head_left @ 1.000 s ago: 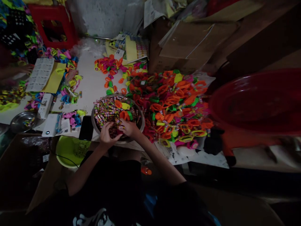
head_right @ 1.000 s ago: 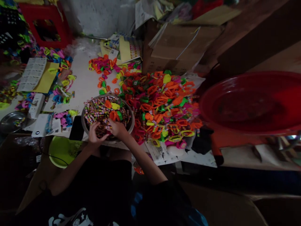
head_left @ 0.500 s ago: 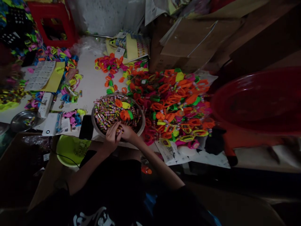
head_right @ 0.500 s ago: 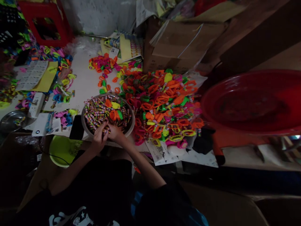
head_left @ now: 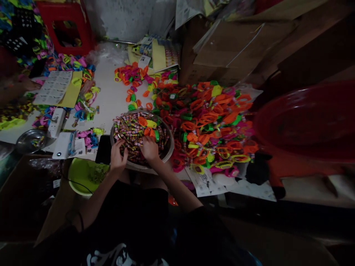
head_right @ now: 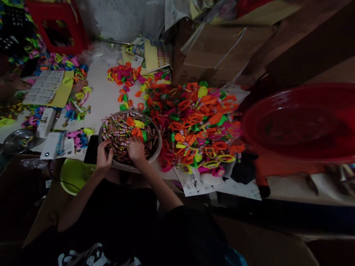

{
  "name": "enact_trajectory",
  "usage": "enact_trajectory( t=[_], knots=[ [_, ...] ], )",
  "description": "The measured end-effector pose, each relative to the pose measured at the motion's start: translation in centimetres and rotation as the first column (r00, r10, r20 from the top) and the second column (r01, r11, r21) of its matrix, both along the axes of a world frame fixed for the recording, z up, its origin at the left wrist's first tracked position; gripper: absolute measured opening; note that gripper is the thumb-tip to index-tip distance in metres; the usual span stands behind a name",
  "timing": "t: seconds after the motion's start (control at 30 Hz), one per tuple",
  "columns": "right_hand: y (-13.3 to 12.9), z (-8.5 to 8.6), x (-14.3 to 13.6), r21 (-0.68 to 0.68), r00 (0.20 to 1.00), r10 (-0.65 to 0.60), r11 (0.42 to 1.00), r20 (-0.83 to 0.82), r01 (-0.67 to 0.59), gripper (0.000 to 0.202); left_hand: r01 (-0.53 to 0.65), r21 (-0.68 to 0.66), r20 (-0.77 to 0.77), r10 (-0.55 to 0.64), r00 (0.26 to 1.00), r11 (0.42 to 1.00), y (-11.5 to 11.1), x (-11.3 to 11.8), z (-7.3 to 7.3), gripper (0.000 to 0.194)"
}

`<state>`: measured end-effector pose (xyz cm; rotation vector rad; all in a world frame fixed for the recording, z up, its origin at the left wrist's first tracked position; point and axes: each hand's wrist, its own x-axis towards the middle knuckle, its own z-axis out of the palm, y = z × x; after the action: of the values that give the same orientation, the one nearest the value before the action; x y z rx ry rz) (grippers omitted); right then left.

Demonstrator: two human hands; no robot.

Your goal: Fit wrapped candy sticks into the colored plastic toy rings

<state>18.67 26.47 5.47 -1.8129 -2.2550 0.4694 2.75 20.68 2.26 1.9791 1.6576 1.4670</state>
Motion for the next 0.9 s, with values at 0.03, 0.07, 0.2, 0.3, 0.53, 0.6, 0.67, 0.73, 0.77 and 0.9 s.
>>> enact_trajectory(
  t=[0.03,0.07,0.2,0.3,0.53,0.6,0.67,0.73,0.77,0.9],
  knots=[
    [-0.1,0.2,-0.1,0.003,1.000,0.007,1.000,0.010,-0.007,0.028,0.005,-0.007,0.004,-0.005,1.000,1.000,0.0,0.0,-0.1,0.031],
    [-0.2,0.4,0.0,0.004,1.000,0.016,1.000,0.018,-0.016,0.027,0.007,-0.013,0.015,-0.007,1.000,1.000,-0.1,-0.1,-0.1,0.030],
    [-0.4,0.9,0.7,0.002,0.999,0.032,0.999,0.020,-0.032,0.032,-0.022,-0.045,0.094,0.026,0.995,0.999,-0.2,-0.4,-0.3,0.028],
    [-0.3,1.2,1.0,-0.054,1.000,0.010,0.999,0.009,-0.010,0.039,-0.062,-0.067,0.139,0.071,0.988,0.996,-0.2,-0.9,-0.3,0.027],
    [-0.3,2.2,-1.9,-0.054,0.985,0.164,0.985,-0.054,-0.167,0.028,-0.067,-0.090,0.131,0.079,0.988,0.994,-0.3,-1.3,-0.2,0.027],
    [-0.7,2.4,-3.1,-0.059,0.985,0.169,0.984,-0.015,-0.170,0.023,-0.073,-0.097,0.134,0.085,0.987,0.993,-0.4,-1.4,-0.2,0.027],
    [-1.2,2.4,-4.1,-0.056,0.984,0.179,0.982,0.007,-0.178,0.021,-0.078,-0.104,0.132,0.092,0.987,0.992,-0.5,-1.5,-0.2,0.027],
    [-1.4,2.3,-4.6,-0.046,0.983,0.184,0.982,0.008,-0.184,0.021,-0.077,-0.111,0.128,0.092,0.988,0.991,-0.7,-1.7,-0.2,0.026],
    [-1.5,2.2,-4.7,-0.041,0.982,0.186,0.982,0.005,-0.186,0.020,-0.076,-0.114,0.125,0.090,0.988,0.991,-0.7,-1.7,-0.2,0.026],
    [-1.4,2.2,-4.0,-0.015,0.983,0.180,0.984,-0.026,-0.180,0.021,-0.072,-0.089,0.070,0.078,0.994,0.993,-0.8,-1.9,0.4,0.025]
  ],
)
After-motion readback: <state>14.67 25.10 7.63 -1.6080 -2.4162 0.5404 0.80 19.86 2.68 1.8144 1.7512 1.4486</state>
